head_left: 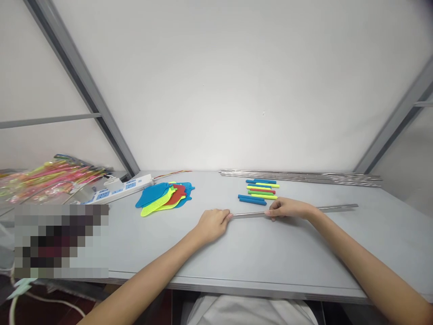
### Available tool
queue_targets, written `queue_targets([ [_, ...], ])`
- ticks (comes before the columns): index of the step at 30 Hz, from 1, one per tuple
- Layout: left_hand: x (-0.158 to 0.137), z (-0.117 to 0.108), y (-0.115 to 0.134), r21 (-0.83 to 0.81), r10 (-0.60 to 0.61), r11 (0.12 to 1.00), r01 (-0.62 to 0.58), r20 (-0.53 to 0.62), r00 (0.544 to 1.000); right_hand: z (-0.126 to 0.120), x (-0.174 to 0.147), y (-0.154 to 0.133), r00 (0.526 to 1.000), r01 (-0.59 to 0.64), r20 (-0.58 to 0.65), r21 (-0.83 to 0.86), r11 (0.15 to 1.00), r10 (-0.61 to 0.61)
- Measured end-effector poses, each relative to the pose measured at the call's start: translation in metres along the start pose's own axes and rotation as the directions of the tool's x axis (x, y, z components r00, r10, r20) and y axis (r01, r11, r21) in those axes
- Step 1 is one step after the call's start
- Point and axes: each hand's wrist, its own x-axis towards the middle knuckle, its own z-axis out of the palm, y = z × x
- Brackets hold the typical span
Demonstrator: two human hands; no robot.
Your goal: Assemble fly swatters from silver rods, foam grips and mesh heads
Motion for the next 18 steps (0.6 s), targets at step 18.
queue_targets([
  [18,0.003,-0.010,-0.011,-0.188,0.023,0.981,-0.044,-0.115,0.993,-0.001,0.002,0.000,0.999,-0.021,0.038,0.101,0.995,0.017],
])
